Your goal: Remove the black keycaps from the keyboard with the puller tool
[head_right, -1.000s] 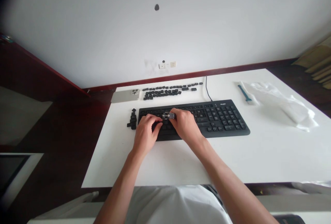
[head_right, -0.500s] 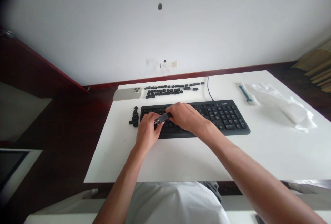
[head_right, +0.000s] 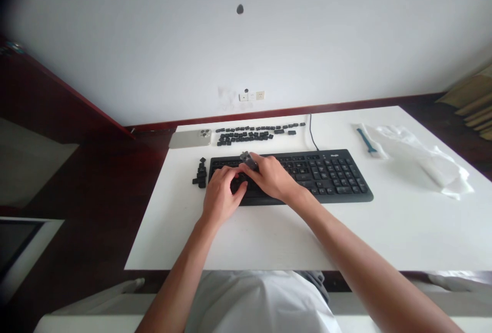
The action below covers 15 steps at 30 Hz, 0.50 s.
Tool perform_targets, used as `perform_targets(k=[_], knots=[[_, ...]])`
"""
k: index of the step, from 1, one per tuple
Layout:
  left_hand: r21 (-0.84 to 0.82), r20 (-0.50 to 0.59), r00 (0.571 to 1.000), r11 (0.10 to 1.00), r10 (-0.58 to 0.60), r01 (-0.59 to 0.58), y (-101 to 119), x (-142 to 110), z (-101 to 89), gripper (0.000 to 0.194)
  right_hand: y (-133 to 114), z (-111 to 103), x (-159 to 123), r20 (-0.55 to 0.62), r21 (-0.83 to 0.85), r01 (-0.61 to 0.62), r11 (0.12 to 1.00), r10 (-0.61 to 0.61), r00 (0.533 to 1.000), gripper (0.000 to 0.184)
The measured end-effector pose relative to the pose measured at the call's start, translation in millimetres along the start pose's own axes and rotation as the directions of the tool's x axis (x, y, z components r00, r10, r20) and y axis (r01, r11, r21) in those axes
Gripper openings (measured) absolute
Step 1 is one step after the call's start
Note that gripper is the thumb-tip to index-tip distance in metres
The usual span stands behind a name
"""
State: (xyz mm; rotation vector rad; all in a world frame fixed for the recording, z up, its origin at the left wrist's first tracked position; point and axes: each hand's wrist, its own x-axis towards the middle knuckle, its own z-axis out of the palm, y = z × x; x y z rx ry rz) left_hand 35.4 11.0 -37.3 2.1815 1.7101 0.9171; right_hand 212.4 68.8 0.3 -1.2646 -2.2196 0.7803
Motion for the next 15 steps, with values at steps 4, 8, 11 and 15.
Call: perform_targets(k=[4,8,11,15], knots=[[0.025,0.009,1.0,1.0,-0.009,0.009,1.1,-0.3,1.3,0.022,2.1,10.1,-0.4,-0.022,0.123,-0.038,0.992,0.041,0.999,0.048],[0.045,0.008,1.0,0.999,-0.023,0.023,5.7,1.2,3.5,0.021,2.4,16.4,-1.8,-0.069,0.16,-0.084,0.984,0.096,0.993,0.047],[0.066,-0.012,0.999,0.997,-0.035,0.036,9.8,2.7,6.0,0.014,0.6,17.4,-3.4,-0.087,0.154,-0.091,0.984,0.106,0.991,0.044],[0.066,-0.014,0.999,0.997,-0.038,0.039,12.1,3.2,7.2,0.008,-2.5,12.8,-4.2,-0.047,0.177,-0.102,0.979,0.112,0.993,0.045]])
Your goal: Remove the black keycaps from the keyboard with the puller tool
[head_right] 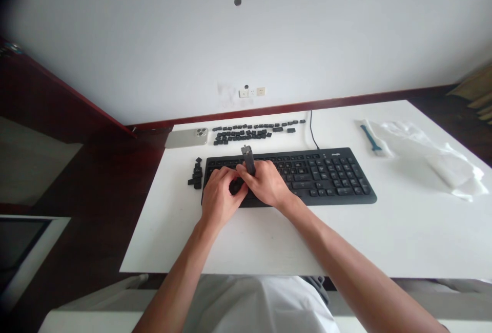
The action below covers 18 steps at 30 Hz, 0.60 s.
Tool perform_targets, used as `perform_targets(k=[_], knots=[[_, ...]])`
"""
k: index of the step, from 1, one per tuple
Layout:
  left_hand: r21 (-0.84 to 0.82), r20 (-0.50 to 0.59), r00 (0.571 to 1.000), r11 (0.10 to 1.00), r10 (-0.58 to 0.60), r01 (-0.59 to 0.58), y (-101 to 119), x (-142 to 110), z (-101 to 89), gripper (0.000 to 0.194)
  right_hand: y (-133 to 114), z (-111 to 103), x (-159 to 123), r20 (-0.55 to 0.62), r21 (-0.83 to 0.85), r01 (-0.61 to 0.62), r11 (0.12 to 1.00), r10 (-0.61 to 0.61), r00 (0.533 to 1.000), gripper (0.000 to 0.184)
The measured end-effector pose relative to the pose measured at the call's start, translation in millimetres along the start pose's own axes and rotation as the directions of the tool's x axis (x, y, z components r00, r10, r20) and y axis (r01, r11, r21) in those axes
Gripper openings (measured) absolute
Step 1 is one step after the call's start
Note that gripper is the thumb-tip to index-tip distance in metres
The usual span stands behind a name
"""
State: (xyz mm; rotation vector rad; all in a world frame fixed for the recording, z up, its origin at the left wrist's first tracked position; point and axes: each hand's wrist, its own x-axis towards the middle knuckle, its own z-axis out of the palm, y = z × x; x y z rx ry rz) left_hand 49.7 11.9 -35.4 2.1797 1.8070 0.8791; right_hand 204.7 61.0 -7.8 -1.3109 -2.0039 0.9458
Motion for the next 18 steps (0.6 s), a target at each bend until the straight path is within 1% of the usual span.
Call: perform_targets(k=[3,6,10,14,18], knots=[[0.016,0.004,1.0,1.0,-0.002,0.002,-0.1,-0.1,-0.1,0.007,-2.6,-4.6,1.0,0.073,0.039,-0.022,0.999,0.02,0.997,0.045],[0.052,0.008,1.0,0.999,0.008,-0.009,0.1,0.0,0.2,0.008,-3.8,-6.0,1.5,0.108,0.068,-0.047,0.997,0.039,0.993,0.045],[0.075,0.012,0.999,0.997,0.032,-0.032,1.0,0.4,1.4,0.007,-3.2,-2.8,-0.4,0.082,0.06,-0.05,0.997,0.045,0.996,0.044],[0.105,-0.01,0.999,0.994,0.035,-0.034,2.1,0.4,3.6,0.006,-0.8,-0.6,-2.9,0.078,0.09,-0.015,0.996,0.008,0.997,0.041],[0.132,-0.037,0.999,0.991,0.033,-0.028,3.7,0.0,6.1,0.005,1.6,1.9,-3.8,0.044,0.093,0.011,0.996,-0.015,0.999,0.042]])
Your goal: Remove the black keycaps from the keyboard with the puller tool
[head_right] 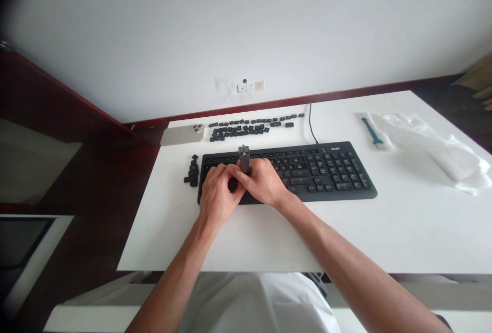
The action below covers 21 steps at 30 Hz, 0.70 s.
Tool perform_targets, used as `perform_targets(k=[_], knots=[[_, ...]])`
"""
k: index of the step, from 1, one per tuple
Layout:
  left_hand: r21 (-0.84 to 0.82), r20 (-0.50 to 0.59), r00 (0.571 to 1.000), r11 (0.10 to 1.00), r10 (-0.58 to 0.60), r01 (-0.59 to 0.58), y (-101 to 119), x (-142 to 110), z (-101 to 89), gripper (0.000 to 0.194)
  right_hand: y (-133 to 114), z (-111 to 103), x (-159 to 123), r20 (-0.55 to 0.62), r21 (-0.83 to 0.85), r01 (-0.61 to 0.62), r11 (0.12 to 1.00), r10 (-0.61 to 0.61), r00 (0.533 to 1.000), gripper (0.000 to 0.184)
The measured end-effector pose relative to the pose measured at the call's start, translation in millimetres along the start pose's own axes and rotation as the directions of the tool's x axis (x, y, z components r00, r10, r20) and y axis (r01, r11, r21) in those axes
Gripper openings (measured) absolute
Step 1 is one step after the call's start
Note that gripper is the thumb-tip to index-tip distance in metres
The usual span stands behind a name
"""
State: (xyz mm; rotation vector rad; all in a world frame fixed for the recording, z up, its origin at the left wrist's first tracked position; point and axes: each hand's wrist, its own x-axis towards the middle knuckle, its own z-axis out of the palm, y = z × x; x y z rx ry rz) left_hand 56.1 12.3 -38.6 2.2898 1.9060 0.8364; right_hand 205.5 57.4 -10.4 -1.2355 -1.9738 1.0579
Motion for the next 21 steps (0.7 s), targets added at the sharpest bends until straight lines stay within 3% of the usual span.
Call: perform_targets(k=[5,10,14,21], knots=[[0.021,0.002,0.999,0.999,0.042,-0.042,0.3,0.0,2.6,0.007,-0.6,14.6,1.8,-0.116,-0.084,-0.013,0.996,0.003,0.993,0.043],[-0.123,-0.071,0.988,0.982,0.137,-0.145,0.6,10.5,4.7,0.027,3.3,27.5,2.1,-0.24,-0.11,-0.001,0.994,-0.025,0.97,0.038],[-0.191,-0.045,0.983,0.964,0.178,-0.183,5.1,19.5,6.8,0.016,9.1,27.7,0.3,-0.329,-0.088,-0.027,0.996,-0.004,0.944,0.037],[-0.09,0.028,0.986,0.983,0.164,-0.161,2.8,12.5,19.8,0.028,10.3,28.8,-1.1,-0.336,-0.077,-0.006,0.997,-0.02,0.942,0.036]])
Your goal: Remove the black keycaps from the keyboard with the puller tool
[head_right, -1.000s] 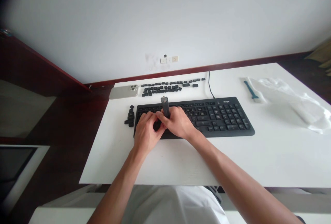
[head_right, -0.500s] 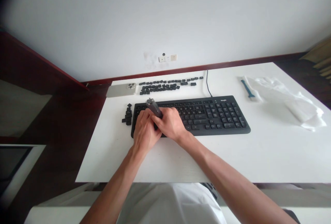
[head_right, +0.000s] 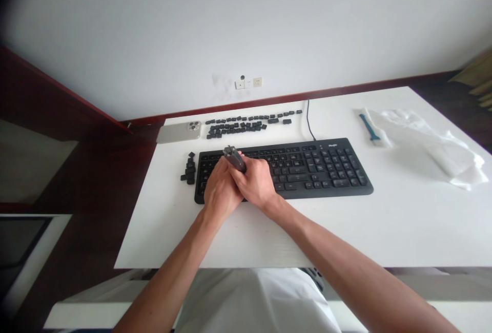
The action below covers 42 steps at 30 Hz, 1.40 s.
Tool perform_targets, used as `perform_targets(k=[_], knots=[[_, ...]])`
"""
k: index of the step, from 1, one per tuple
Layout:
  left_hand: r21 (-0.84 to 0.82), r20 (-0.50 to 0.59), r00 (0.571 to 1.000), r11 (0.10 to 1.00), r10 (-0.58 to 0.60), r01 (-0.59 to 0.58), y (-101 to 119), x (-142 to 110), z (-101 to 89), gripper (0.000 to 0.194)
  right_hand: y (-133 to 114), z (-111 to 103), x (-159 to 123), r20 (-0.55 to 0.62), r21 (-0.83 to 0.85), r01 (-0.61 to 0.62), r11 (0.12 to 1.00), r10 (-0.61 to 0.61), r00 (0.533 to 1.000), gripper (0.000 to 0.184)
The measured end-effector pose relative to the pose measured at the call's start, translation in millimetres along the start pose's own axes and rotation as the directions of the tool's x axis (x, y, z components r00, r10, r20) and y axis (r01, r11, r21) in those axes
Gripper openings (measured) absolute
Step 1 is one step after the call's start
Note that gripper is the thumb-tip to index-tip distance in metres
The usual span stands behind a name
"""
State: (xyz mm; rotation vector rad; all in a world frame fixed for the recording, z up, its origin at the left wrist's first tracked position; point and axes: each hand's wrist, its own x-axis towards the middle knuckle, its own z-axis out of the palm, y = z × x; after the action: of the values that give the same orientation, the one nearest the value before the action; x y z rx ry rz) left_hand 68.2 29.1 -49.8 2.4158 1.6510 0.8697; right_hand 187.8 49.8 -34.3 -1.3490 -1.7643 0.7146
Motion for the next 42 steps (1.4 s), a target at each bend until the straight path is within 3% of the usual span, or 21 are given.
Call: perform_targets(k=[9,15,22,27,33,42], knots=[[0.099,0.059,0.996,0.994,-0.059,0.053,-0.2,-4.3,6.0,0.045,-0.5,-0.6,-4.5,-0.037,0.063,0.055,0.996,-0.052,0.998,0.035],[0.039,0.054,0.997,0.998,-0.058,0.056,-2.3,-4.0,9.2,0.044,-1.6,-0.7,-5.7,-0.057,0.053,0.024,0.998,-0.02,0.998,0.04],[-0.163,-0.04,0.997,0.985,-0.064,0.057,-3.0,-2.6,-13.8,0.043,-0.4,-15.1,2.2,-0.106,0.154,-0.062,0.986,0.079,0.991,0.044],[-0.099,-0.042,0.992,0.989,-0.115,0.111,-10.2,-10.1,-30.4,0.029,3.5,-18.4,5.9,-0.118,0.23,-0.108,0.967,0.138,0.983,0.047],[-0.093,0.003,0.993,0.989,-0.114,0.114,-16.6,-10.7,-35.2,0.014,2.2,-16.1,6.0,-0.021,0.156,-0.09,0.984,0.094,0.995,0.048],[-0.118,0.013,0.993,0.986,-0.12,0.12,-14.4,-12.0,-32.9,0.018,4.5,-15.6,7.2,0.066,-0.027,-0.003,1.0,0.005,0.998,0.036]])
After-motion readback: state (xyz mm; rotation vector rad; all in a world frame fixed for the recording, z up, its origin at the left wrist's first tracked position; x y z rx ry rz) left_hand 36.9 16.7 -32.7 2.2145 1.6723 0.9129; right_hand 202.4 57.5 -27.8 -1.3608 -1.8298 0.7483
